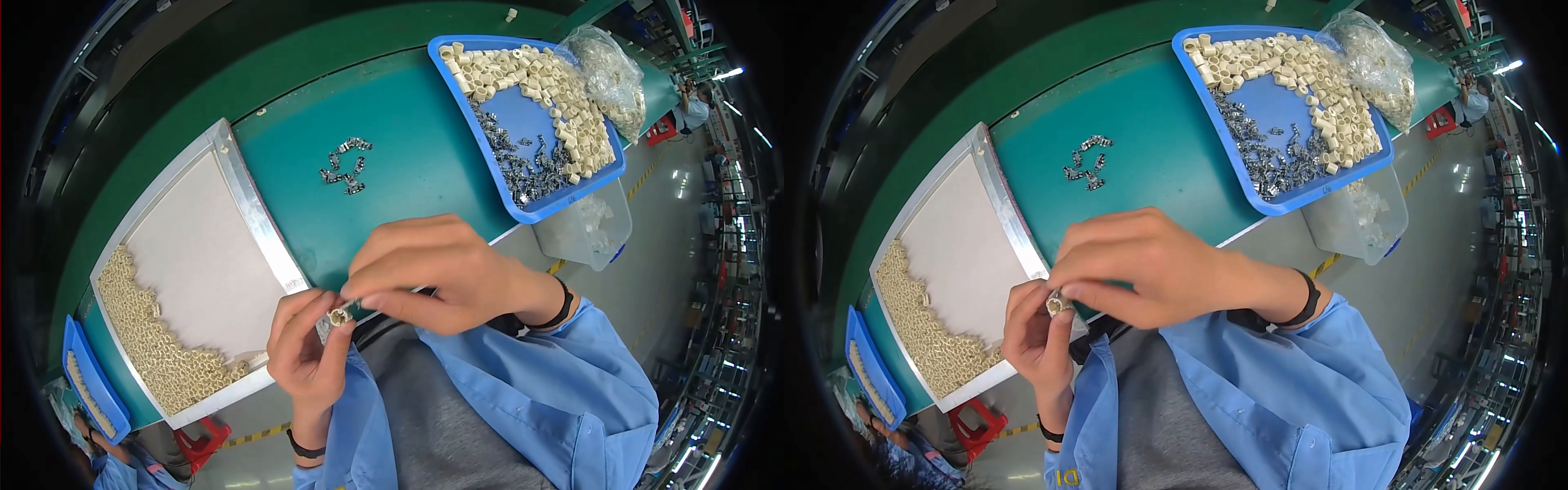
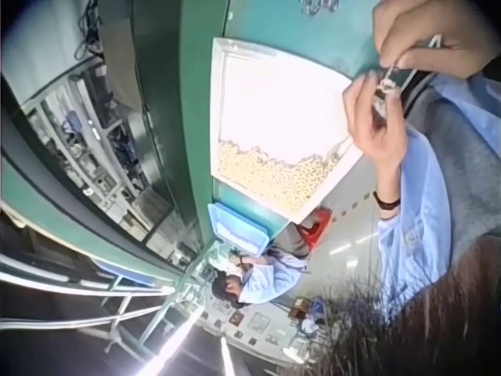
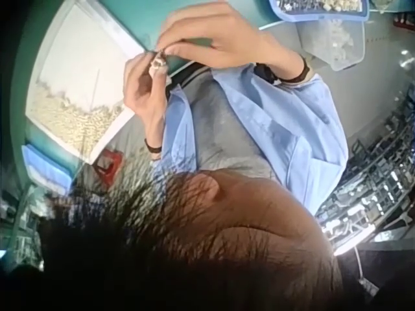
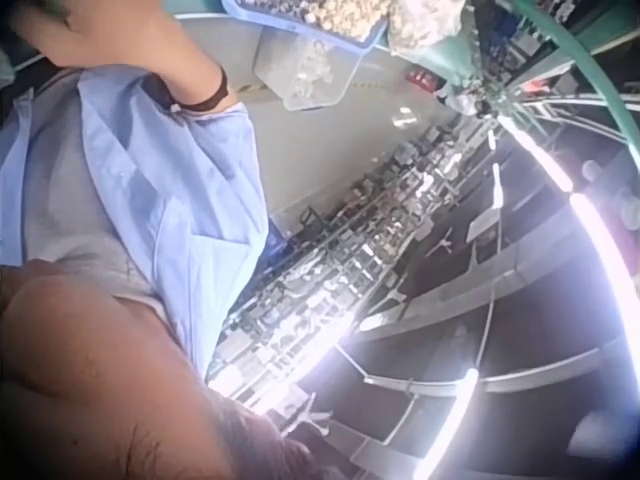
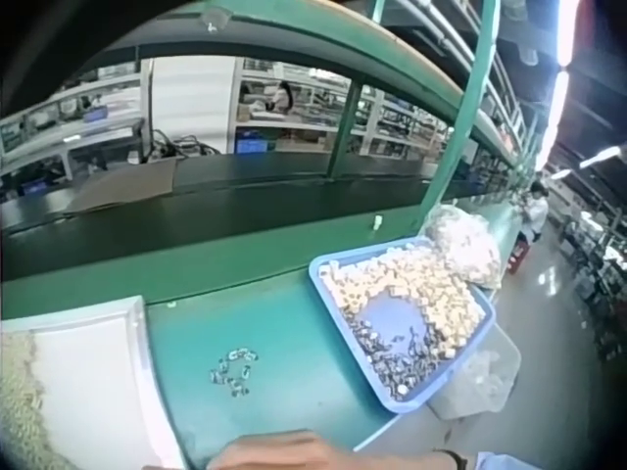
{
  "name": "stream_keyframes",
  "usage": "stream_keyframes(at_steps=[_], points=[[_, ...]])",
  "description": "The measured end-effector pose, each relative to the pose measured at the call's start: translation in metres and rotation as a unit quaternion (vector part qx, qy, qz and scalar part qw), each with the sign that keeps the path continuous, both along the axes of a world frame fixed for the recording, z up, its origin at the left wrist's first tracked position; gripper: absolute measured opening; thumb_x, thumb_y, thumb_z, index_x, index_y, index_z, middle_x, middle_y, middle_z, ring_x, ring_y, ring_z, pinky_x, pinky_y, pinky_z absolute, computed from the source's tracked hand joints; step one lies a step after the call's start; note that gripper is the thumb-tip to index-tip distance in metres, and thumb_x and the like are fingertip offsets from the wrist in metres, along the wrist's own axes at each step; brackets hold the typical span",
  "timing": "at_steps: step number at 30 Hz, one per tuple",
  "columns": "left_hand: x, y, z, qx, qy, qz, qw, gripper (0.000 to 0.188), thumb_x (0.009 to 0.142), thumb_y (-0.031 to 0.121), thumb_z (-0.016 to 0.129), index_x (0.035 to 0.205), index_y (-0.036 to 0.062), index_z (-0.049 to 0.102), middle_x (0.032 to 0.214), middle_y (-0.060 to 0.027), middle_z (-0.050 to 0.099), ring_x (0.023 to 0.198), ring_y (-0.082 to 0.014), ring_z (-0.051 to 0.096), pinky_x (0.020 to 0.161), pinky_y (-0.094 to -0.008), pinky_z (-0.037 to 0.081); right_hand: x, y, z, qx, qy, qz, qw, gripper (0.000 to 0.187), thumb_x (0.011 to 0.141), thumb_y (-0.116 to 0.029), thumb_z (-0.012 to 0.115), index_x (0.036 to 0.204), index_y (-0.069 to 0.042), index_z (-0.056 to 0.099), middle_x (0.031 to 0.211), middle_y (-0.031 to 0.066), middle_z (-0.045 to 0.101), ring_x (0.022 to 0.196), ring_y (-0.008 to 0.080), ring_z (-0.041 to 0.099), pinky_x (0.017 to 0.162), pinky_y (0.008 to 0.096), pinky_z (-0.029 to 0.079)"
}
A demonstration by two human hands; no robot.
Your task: The person assembles components by hand, picking up a white plastic sleeve and a metal insert from a blue tray. They press the metal insert into the sleeve, then place the assembled part onto a white tray, repeating the process for each set.
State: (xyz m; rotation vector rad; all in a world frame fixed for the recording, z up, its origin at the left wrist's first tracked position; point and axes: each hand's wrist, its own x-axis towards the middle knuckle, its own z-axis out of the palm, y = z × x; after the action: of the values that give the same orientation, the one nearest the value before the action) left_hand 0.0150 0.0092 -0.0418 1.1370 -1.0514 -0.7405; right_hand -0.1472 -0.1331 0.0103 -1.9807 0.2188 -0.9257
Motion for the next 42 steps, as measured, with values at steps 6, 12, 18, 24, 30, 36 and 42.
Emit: stream_keyframes(at_steps=[6,12,18,24,30,36,42], points=[[0.004,0.001,0.004,-0.038,-0.065,0.017,0.997,0.034,0.083,-0.013,0.071,0.115,-0.0089,0.066,0.110,-0.0209,0.064,0.097,-0.0257,0.066,0.085,-0.0344,0.054,0.003,-0.004,0.013,-0.131,0.019,0.025,0.991,0.014,0.084,-0.005,0.076,0.098,-0.001,0.072,0.090,0.0083,0.068,0.071,0.0211,0.065,0.064,0.0333,0.050],[0.006,0.005,0.007,-0.029,-0.068,0.023,0.997,0.032,0.082,-0.012,0.069,0.114,-0.0090,0.065,0.110,-0.0215,0.063,0.095,-0.0269,0.065,0.084,-0.0347,0.054,0.007,-0.010,0.018,-0.203,0.004,0.028,0.979,0.016,0.081,-0.008,0.077,0.095,-0.003,0.071,0.086,0.0056,0.065,0.068,0.0182,0.061,0.067,0.0328,0.048],[0.006,0.008,0.008,-0.029,-0.061,0.028,0.997,0.033,0.081,-0.012,0.068,0.113,-0.0086,0.065,0.109,-0.0214,0.063,0.094,-0.0269,0.064,0.082,-0.0347,0.054,0.010,-0.006,0.023,-0.217,0.030,0.026,0.975,0.015,0.080,-0.009,0.076,0.093,-0.003,0.070,0.083,0.0041,0.062,0.065,0.0177,0.059,0.066,0.0326,0.047],[0.006,0.005,0.008,-0.054,-0.095,0.040,0.993,0.033,0.080,-0.012,0.068,0.113,-0.0082,0.065,0.108,-0.0203,0.063,0.093,-0.0264,0.064,0.082,-0.0347,0.053,0.009,-0.003,0.029,-0.229,0.074,0.010,0.971,0.014,0.081,-0.011,0.076,0.092,-0.005,0.070,0.080,0.0033,0.060,0.061,0.0175,0.056,0.067,0.0329,0.047],[0.003,0.005,0.009,-0.038,-0.079,0.055,0.995,0.032,0.079,-0.012,0.070,0.111,-0.0076,0.066,0.107,-0.0195,0.063,0.092,-0.0261,0.063,0.081,-0.0343,0.053,0.010,-0.002,0.029,-0.209,0.067,0.015,0.976,0.012,0.081,-0.011,0.075,0.091,-0.005,0.070,0.080,0.0037,0.060,0.059,0.0173,0.055,0.069,0.0326,0.048],[0.002,0.005,0.010,-0.029,-0.093,0.047,0.994,0.033,0.077,-0.012,0.074,0.109,-0.0073,0.067,0.105,-0.0189,0.064,0.091,-0.0258,0.063,0.080,-0.0333,0.052,0.010,-0.002,0.027,-0.210,0.069,0.008,0.975,0.011,0.081,-0.010,0.075,0.089,-0.006,0.070,0.078,0.0031,0.059,0.057,0.0174,0.054,0.071,0.0327,0.049],[0.001,0.004,0.010,-0.035,-0.094,0.051,0.994,0.033,0.076,-0.011,0.075,0.108,-0.0074,0.067,0.104,-0.0189,0.065,0.090,-0.0258,0.063,0.079,-0.0329,0.051,0.008,-0.002,0.028,-0.219,0.082,0.008,0.972,0.010,0.081,-0.010,0.075,0.089,-0.005,0.070,0.078,0.0026,0.059,0.057,0.0168,0.054,0.072,0.0327,0.049]])
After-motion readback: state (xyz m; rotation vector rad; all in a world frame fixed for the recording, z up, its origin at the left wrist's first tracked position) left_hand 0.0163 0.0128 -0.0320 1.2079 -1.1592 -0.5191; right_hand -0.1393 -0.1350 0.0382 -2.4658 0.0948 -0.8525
